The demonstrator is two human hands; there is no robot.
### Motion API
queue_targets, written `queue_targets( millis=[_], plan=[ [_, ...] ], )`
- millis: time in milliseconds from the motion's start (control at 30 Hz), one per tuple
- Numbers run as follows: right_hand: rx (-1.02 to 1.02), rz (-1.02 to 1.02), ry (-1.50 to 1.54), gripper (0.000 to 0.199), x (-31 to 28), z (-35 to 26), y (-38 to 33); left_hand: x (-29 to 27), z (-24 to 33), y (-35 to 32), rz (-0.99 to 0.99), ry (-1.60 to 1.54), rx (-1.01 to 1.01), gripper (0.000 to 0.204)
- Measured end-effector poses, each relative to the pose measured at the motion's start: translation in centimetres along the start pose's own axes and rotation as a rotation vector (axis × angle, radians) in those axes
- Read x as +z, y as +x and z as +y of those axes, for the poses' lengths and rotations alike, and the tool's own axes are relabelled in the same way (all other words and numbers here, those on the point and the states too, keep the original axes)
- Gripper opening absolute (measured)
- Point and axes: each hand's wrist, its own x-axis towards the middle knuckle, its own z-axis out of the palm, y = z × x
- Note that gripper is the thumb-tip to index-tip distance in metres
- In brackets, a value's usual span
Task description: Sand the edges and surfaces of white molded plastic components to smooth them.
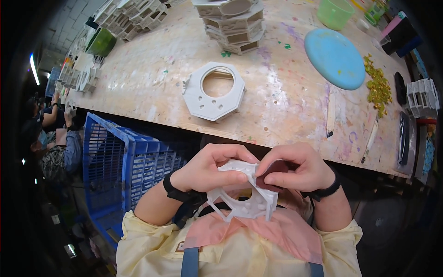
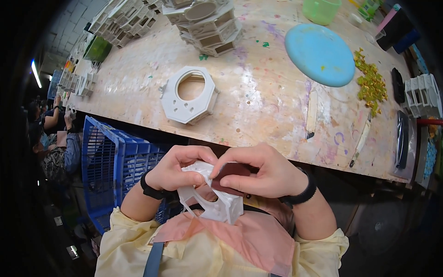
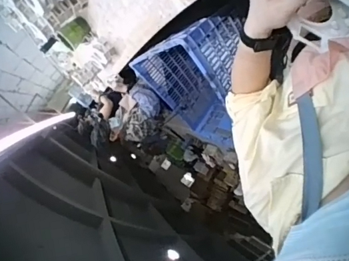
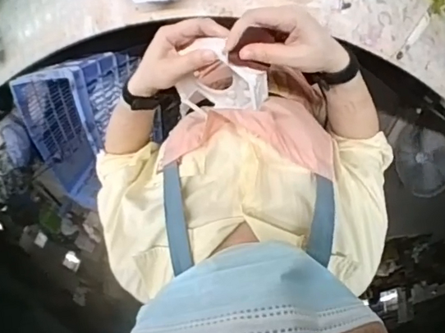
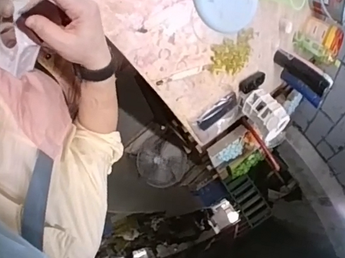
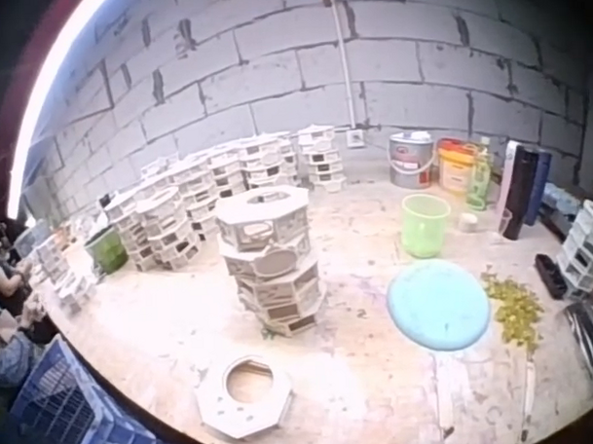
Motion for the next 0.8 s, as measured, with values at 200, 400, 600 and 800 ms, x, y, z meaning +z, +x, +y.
queue_targets(
  millis=[200, 400, 600, 800],
  plan=[
    [0.019, 0.069, -0.093, 0.013, 0.3, -0.1, 0.3, 0.2, -0.2, 0.1, 0.021, -0.034, -0.005, 0.027],
    [-0.061, 0.009, -0.08, 0.013, 0.2, -0.2, -0.1, 0.3, -0.1, 0.0, 0.021, -0.038, -0.015, 0.028],
    [-0.148, 0.256, -0.306, 0.011, 1.3, 0.3, 1.0, 0.6, -0.4, -0.1, 0.046, -0.072, -0.066, 0.027],
    [-0.052, 0.566, -0.089, 0.018, 1.9, 0.0, 0.4, 0.6, -0.6, -1.1, 0.164, 0.038, 0.037, 0.027]
  ],
)
